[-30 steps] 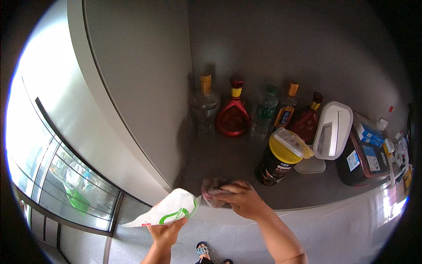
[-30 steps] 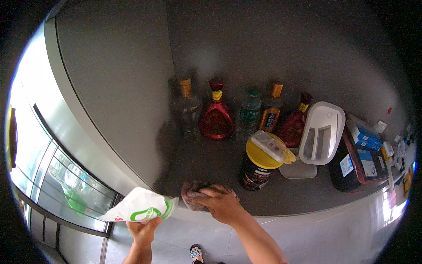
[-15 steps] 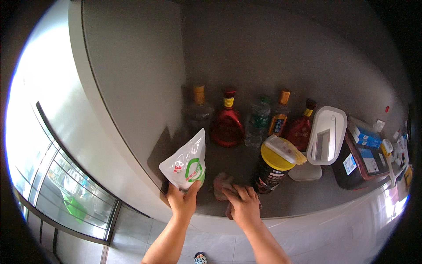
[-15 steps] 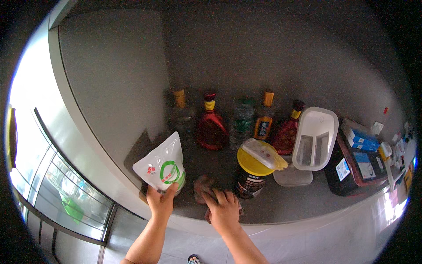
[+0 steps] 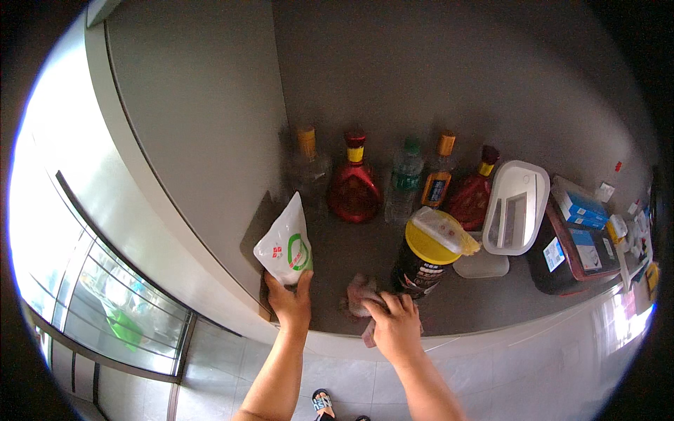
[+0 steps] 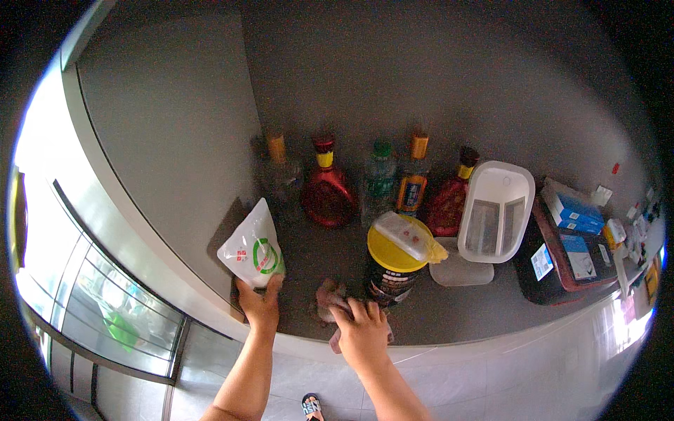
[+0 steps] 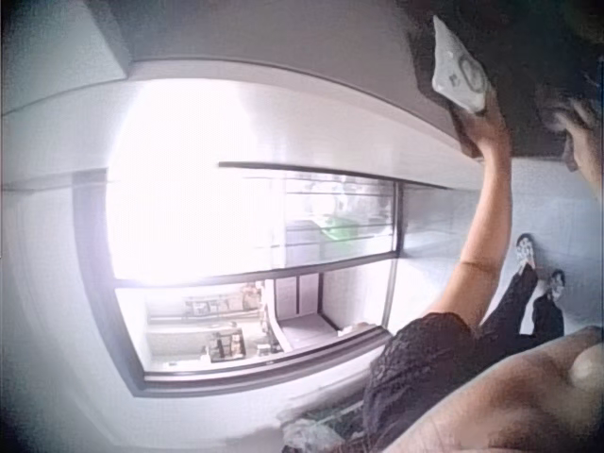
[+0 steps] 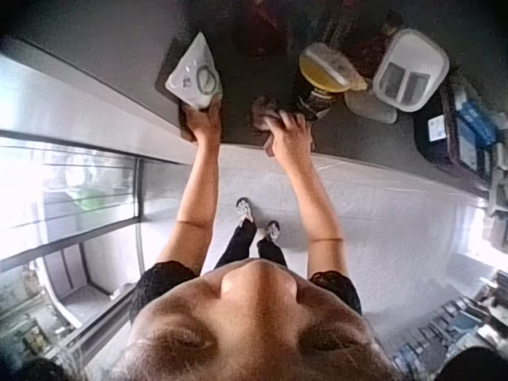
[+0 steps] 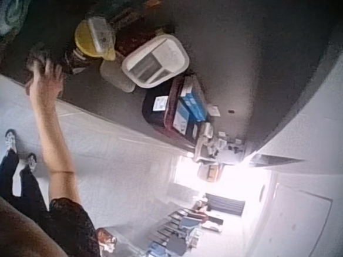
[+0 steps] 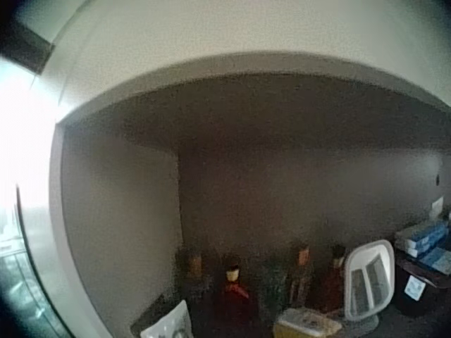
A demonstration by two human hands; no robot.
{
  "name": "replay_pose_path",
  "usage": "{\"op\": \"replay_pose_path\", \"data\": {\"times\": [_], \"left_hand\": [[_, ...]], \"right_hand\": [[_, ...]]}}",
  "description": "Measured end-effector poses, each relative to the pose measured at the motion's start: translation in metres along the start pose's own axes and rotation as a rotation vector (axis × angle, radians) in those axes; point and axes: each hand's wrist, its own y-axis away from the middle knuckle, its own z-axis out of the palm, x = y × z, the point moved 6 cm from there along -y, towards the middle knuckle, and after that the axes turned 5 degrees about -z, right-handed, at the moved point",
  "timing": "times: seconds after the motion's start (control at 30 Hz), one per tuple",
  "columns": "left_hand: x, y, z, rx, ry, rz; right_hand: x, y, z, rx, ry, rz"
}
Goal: The person washes a cloth in the sink, then wipes the glass door of a refrigerator and the side of a cabinet. They proceed to wipe the countertop and clean several bottles and containers on the counter, moving them aside as needed.
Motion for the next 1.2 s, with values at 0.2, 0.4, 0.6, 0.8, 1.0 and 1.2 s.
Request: {"op": "replay_pose_path", "data": {"times": [0.2, 0.4, 0.6, 0.8, 1.0, 1.2], "left_hand": [[0.008, 0.017, -0.019, 0.072, 0.09, 0.125], [-0.002, 0.005, -0.016, -0.088, -0.27, 0.081], [0.062, 0.065, -0.035, 0.096, 0.03, 0.62], [0.075, 0.031, 0.062, -0.428, 0.34, 0.15], [0.099, -0.052, 0.133, -0.28, -0.015, 0.451], [0.105, -0.109, 0.176, -0.174, -0.089, 0.339]], "right_hand": [[-0.008, -0.031, 0.011, 0.034, -0.065, 0.041], [-0.006, -0.046, 0.059, -0.087, 0.033, 0.119], [-0.009, -0.043, 0.065, -0.072, 0.042, 0.158], [0.015, -0.023, 0.066, -0.001, 0.004, 0.242], [0.013, -0.015, 0.038, 0.049, 0.022, 0.322], [0.019, -0.009, 0.037, 0.095, -0.041, 0.411]]}}
